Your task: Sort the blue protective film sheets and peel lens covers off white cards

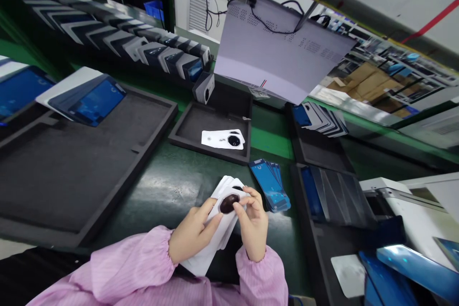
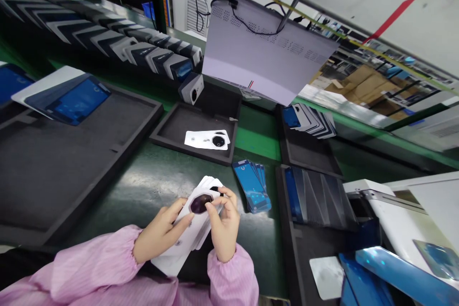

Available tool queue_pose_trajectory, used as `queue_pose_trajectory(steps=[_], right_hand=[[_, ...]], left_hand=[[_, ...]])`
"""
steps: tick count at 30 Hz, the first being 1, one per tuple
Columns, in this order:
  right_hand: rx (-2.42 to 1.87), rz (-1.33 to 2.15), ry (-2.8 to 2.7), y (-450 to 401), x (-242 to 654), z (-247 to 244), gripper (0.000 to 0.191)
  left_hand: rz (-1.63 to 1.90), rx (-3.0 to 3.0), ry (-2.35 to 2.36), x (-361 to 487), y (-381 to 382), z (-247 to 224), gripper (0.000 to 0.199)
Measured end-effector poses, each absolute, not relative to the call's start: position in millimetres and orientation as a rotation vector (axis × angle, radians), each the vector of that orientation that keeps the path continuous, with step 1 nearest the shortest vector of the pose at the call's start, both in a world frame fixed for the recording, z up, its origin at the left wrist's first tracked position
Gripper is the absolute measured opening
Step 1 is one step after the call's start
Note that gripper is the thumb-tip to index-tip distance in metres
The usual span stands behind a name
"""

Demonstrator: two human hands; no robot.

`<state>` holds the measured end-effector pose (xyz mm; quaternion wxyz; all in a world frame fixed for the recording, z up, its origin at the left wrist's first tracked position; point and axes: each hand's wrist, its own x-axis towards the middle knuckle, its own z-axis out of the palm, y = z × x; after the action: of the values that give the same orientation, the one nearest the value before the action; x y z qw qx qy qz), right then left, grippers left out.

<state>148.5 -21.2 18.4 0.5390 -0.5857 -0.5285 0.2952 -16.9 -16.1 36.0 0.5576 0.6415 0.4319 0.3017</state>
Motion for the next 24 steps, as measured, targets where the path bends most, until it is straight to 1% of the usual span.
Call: queue_pose_trajectory(steps=[2,4,6,8,12,15,18,24], right_hand=[[-1.425,0.621,-1.307,-23,147,20,0.010],[-1.428,0.416,-1.430,-25,145,22,0.008],[-1.334,0.206,-1.617,-27,142,23,0.011],[-1.164,0.114,-1.792,-28,138,24,0.017],[-0.927,0.141,-1.833,-27,134,25,0.024],[-0.835,0.185,-1.751,-27,133,24,0.036],[-0.798,0.212,-1.757,-27,133,23,0.047],[-0.810,0.193,-1.755,-27,133,21,0.053]], left_hand=[[0.708,1.459,1.024,-16,-16,35,0.023],[0.727,1.321,1.005,-14,-15,33,0.023],[0.768,1.138,0.960,-14,-13,32,0.023],[0.818,0.988,0.914,-14,-11,30,0.022],[0.846,0.864,0.876,-15,-5,30,0.025],[0.854,0.856,0.861,-15,-4,32,0.026],[0.849,0.833,0.846,-16,-5,33,0.025],[0.828,0.790,0.833,-17,-6,34,0.029]])
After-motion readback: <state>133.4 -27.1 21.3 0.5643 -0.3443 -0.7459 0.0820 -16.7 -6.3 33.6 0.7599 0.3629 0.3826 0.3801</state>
